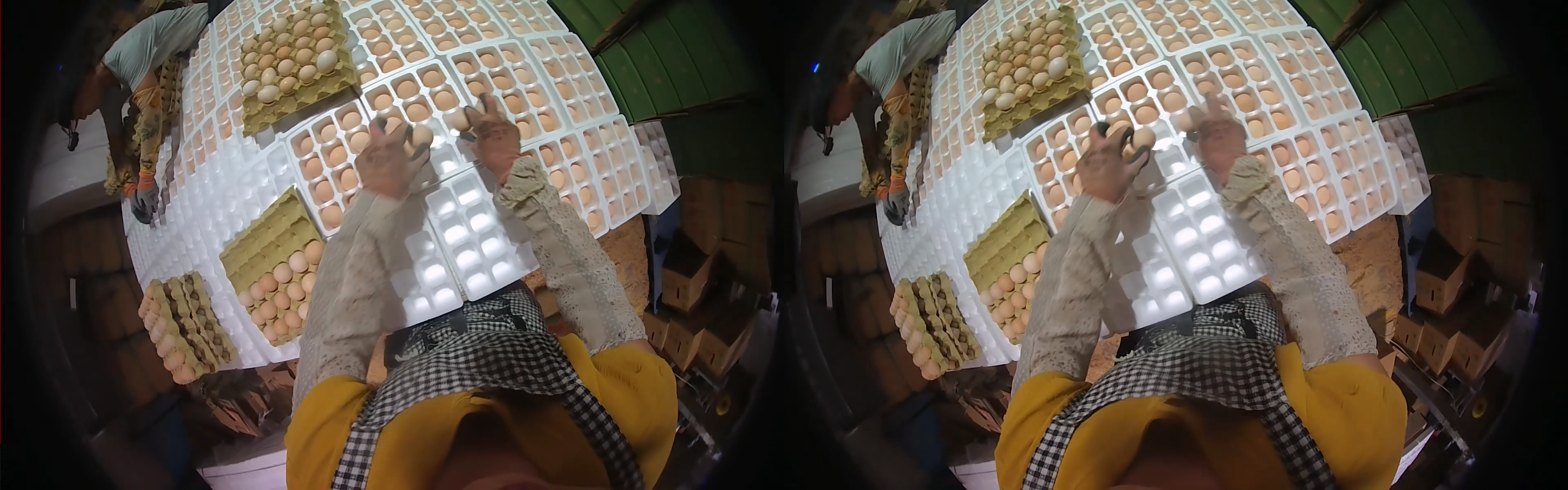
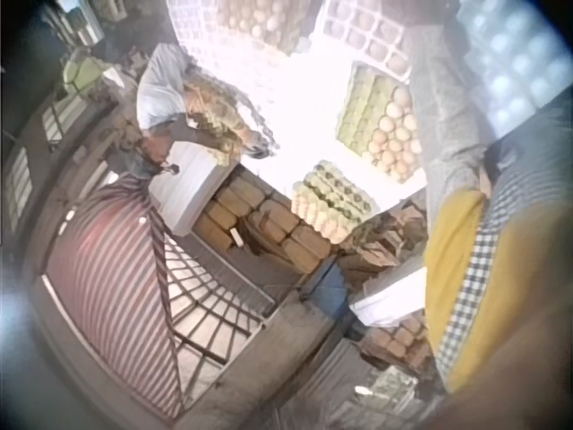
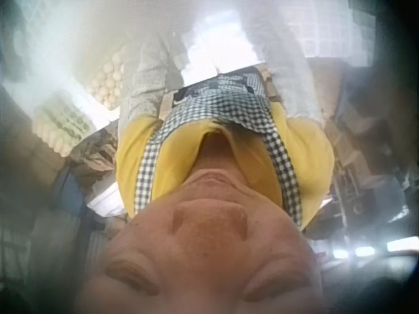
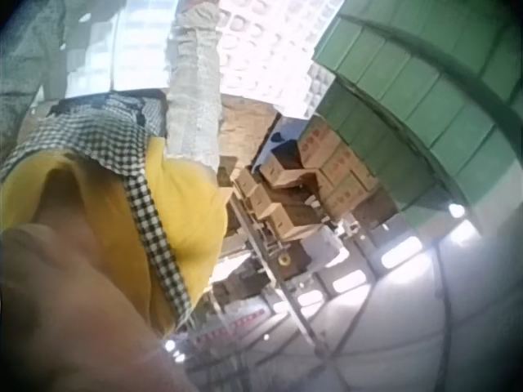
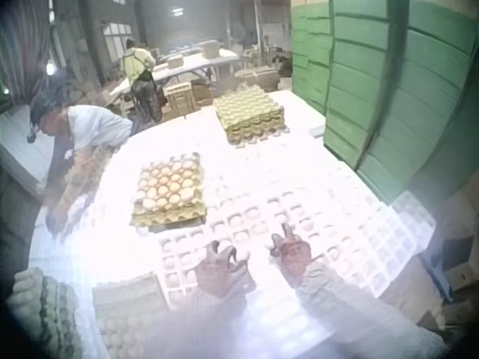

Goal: The person picks up eggs from cardboard flats and places them into white plastic trays, then stacks empty cardboard flats.

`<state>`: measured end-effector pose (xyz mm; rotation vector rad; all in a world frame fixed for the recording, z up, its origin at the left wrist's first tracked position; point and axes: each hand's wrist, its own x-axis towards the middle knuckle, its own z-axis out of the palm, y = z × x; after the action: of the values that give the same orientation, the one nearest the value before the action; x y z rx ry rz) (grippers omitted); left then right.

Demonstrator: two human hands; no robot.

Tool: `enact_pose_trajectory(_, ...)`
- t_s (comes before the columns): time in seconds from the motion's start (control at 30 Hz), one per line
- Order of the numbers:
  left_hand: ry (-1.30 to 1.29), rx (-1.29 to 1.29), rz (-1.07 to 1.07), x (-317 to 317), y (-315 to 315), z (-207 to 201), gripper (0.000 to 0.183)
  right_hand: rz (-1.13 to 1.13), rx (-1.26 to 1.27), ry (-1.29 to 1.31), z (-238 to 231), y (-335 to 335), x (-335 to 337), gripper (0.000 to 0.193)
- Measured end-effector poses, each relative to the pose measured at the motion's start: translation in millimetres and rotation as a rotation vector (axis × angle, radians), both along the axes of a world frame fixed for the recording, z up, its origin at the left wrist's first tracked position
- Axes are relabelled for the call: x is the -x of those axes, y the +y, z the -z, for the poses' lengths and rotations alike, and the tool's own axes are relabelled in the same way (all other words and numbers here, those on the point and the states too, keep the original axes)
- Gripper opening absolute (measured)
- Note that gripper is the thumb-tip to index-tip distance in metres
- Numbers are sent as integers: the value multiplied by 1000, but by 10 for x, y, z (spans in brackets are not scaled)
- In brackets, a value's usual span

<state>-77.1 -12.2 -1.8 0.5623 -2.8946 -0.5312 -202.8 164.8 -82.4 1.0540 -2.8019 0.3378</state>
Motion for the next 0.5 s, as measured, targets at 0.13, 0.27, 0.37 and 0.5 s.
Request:
enact_pose_trajectory(0.13, -375, 107, 28, 438, 200, 88, 32, 56, 73, -202, -361, -1, -195, 46)
enact_pose_trajectory(0.27, -234, -182, 126, 301, 354, 177, 41, -87, 291, -398, -280, 246, -171, 42)
enact_pose_trajectory(0.37, -379, -172, 275, 170, 391, 225, 50, -34, 603, -318, -377, 378, -139, 41)
enact_pose_trajectory(0.5, -116, -265, 194, 53, 375, 311, 55, 78, 664, -87, -327, 630, 90, 40)
